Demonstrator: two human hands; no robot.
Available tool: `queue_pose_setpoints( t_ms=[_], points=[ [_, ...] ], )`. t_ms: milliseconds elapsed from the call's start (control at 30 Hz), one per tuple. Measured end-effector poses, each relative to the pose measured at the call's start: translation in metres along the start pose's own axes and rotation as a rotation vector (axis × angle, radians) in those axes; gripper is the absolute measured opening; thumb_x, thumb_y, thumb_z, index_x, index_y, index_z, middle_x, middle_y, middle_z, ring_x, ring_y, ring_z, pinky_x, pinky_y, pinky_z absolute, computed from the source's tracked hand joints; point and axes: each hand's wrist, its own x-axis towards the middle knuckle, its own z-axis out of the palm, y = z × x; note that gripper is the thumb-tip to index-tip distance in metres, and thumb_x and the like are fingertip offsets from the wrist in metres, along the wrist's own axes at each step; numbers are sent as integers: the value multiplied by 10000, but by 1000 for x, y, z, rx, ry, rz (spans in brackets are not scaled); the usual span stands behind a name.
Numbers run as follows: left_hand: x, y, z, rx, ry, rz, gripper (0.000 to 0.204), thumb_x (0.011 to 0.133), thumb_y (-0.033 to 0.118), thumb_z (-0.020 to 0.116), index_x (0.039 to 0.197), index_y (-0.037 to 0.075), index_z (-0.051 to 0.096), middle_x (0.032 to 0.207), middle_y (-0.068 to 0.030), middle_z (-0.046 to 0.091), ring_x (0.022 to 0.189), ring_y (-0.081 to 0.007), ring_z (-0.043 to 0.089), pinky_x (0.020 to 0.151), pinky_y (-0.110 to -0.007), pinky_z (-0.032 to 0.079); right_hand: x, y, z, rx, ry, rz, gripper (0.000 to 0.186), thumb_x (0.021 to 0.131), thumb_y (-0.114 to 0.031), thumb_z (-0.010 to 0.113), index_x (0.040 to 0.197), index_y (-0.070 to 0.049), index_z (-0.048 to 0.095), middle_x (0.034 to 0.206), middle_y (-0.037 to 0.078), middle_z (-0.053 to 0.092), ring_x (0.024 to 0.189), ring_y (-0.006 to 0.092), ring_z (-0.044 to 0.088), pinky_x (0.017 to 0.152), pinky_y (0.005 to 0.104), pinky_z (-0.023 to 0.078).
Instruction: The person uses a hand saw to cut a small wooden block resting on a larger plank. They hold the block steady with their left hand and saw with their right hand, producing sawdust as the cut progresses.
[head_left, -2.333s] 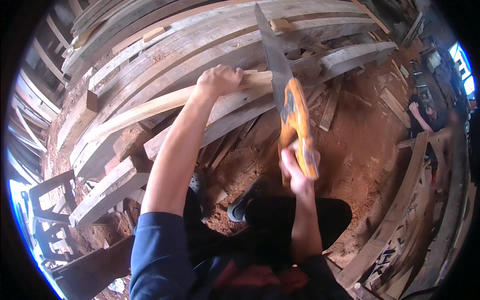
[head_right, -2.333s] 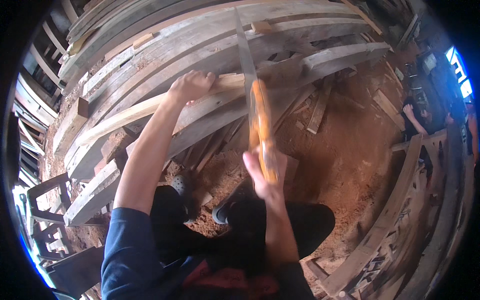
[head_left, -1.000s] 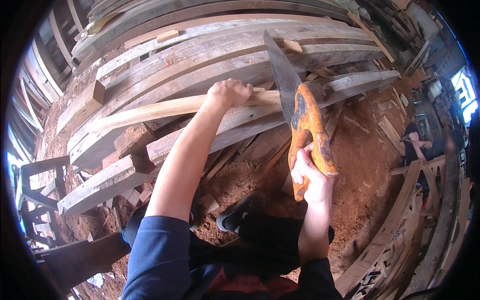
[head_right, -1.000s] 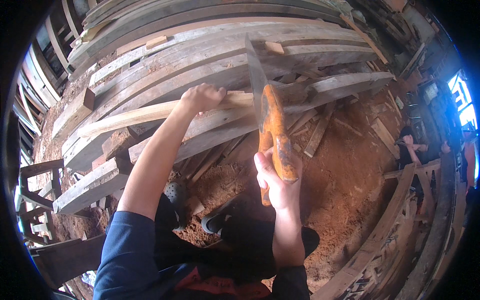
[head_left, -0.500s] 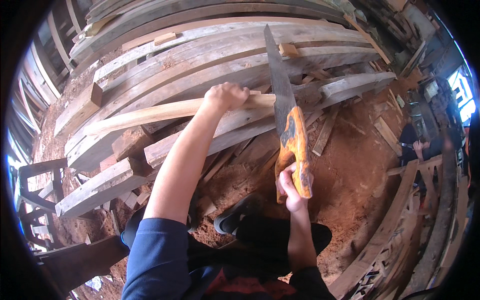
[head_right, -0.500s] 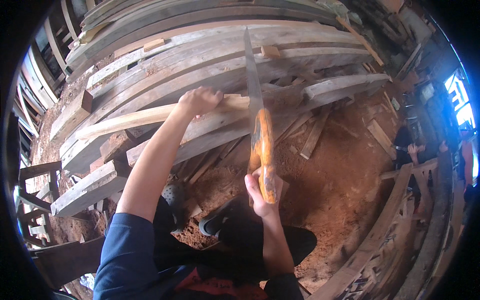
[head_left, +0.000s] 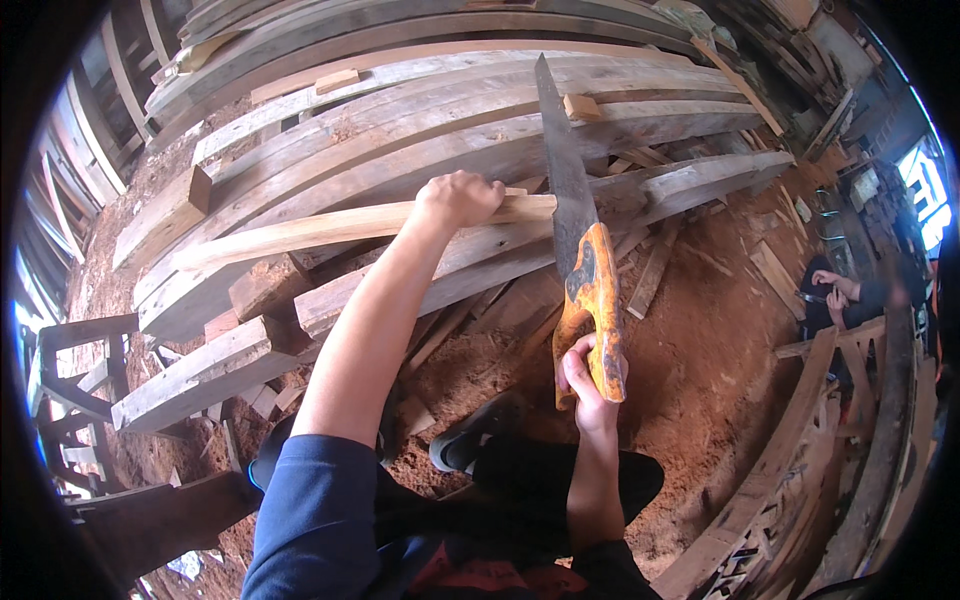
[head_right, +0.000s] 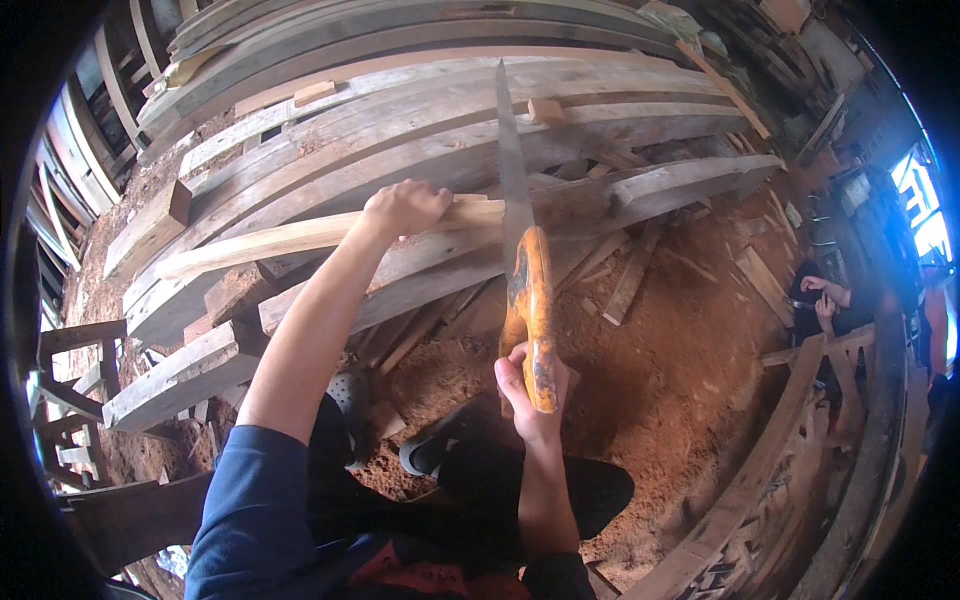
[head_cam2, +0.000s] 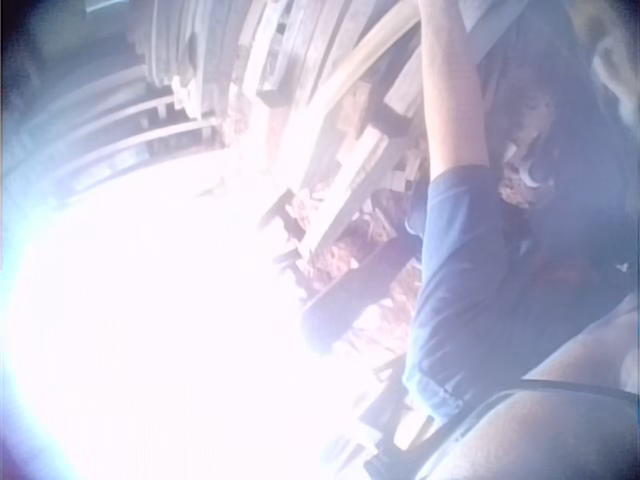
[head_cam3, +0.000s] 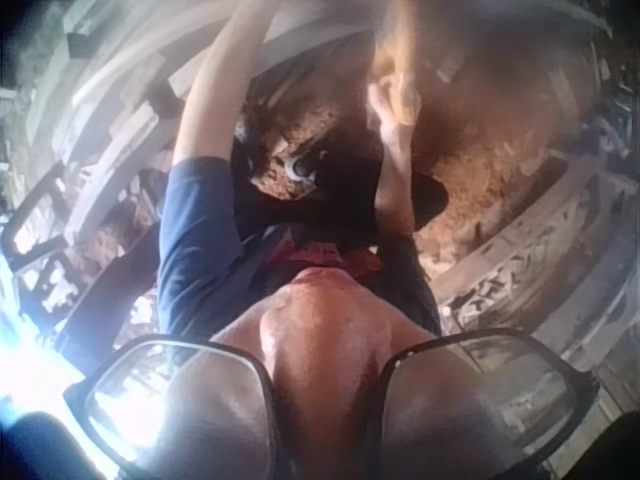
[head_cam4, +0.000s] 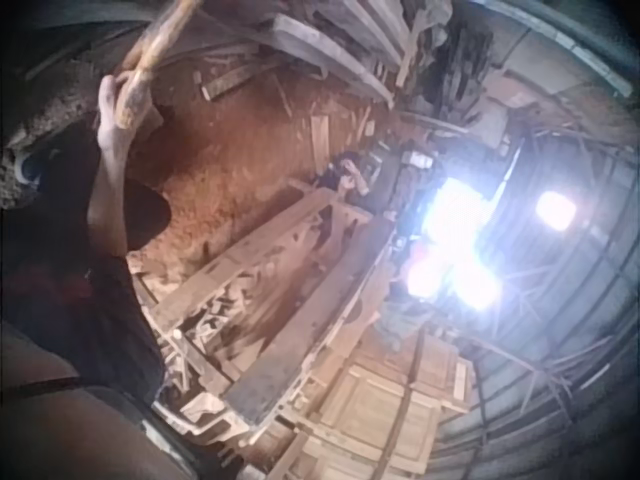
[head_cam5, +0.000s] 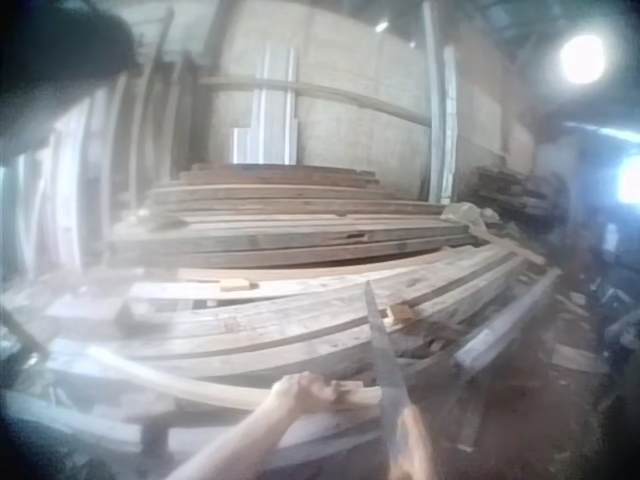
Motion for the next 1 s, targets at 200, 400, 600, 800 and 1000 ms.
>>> queue_pose_setpoints(
  t_ms=[200, 400, 600, 800, 1000],
  points=[
    [-3, 0, -3, -13, 1, 4, 212, 931, 142, 436, 1007, 25, 595, 901, -207, 660, 927, -375, 663, 754, -474, 565, -5, 0, 10, 0, 49, -32, 151, 844, -69, 698, 821, -42, 551, 650, -11, 521, 554, 65, 495, 514, 216, 374],
    [-1, -5, 3, 3, 27, 25, 255, 945, 171, 406, 1024, 11, 587, 891, -210, 658, 906, -381, 667, 753, -481, 564, -9, 8, 13, 2, 15, -135, 195, 805, -38, 737, 819, -50, 543, 701, -6, 514, 651, 76, 499, 604, 221, 392],
    [-7, 2, -8, -22, -5, 17, 258, 938, 180, 413, 1027, 2, 578, 890, -220, 656, 889, -397, 665, 744, -492, 565, -8, 21, 0, -69, 34, -103, 126, 835, -33, 669, 792, -44, 550, 620, -8, 518, 502, 57, 458, 479, 220, 355],
    [-6, -1, -4, -16, 25, 37, 262, 938, 182, 392, 974, 1, 578, 832, -209, 659, 838, -362, 680, 716, -469, 570, 11, -17, 27, 136, 33, -76, 123, 876, -56, 625, 783, -32, 548, 548, -14, 503, 430, 57, 448, 415, 216, 333],
    [-7, 6, -23, -179, 13, -99, 456, 932, 300, 315, 804, -20, 614, 733, -221, 663, 714, -318, 691, 667, -423, 568, -59, -12, 0, -103, 83, -34, 67, 806, -57, 658, 787, -34, 598, 559, -7, 532, 492, 78, 529, 475, 218, 394]
  ],
)
